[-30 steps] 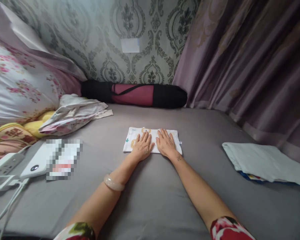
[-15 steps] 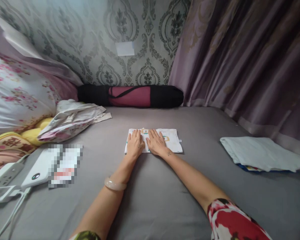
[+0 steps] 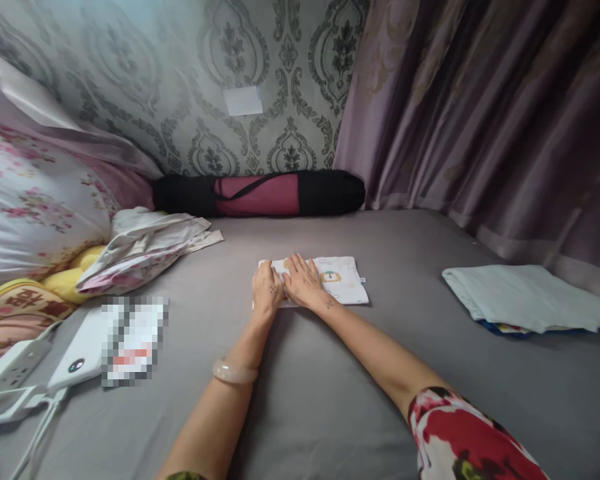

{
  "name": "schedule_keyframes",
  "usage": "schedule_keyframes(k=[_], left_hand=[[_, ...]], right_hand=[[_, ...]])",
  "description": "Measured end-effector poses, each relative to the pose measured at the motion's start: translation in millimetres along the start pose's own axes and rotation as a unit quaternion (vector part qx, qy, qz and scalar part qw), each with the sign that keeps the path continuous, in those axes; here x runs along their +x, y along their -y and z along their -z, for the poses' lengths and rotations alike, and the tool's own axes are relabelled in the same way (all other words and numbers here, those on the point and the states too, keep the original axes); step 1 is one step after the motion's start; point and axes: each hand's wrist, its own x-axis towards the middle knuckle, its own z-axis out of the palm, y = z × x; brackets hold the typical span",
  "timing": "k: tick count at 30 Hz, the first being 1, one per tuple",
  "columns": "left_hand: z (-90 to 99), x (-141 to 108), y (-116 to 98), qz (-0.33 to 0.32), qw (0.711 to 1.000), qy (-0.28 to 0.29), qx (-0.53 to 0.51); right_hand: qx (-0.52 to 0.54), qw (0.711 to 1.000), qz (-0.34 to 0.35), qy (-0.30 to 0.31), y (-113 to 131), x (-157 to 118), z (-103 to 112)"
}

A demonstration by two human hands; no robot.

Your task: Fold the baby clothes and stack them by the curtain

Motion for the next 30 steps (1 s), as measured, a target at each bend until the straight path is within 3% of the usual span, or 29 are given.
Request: schedule_keyframes(k=[4, 7, 12, 16, 21, 26, 30], left_hand=[[5.7, 4.3, 0.2, 0.041, 0.995, -0.050, -0.071], [12.8, 7.9, 2.5, 0.093, 0.987, -0.070, -0.106], [22.7, 15.3, 12.9, 0.182, 0.965, -0.129, -0.141], [25.9, 20.2, 22.6, 0.234, 0.943, -0.158, -0.175], [24.1, 24.1, 30.8, 0.249, 0.933, -0.172, -0.194], [21.2, 25.6, 34.1, 0.243, 0.923, -0.187, -0.234], [21.6, 25.0, 31.8, 0.240, 0.911, -0.197, -0.271]], right_hand=[[0.004, 1.000, 0.005, 0.025, 5.0, 3.4, -3.7], [0.005, 1.000, 0.004, 0.011, 10.0, 6.5, -4.3], [0.003, 0.999, 0.016, 0.032, 20.1, 11.5, -8.2], [0.009, 1.000, 0.020, 0.012, 30.5, 14.6, -12.2], [0.003, 0.999, 0.033, 0.040, 44.0, 16.8, -16.4], [0.002, 0.998, 0.063, 0.025, 56.7, 18.8, -19.5], [0.011, 0.996, 0.073, 0.046, 55.8, 20.0, -16.5]])
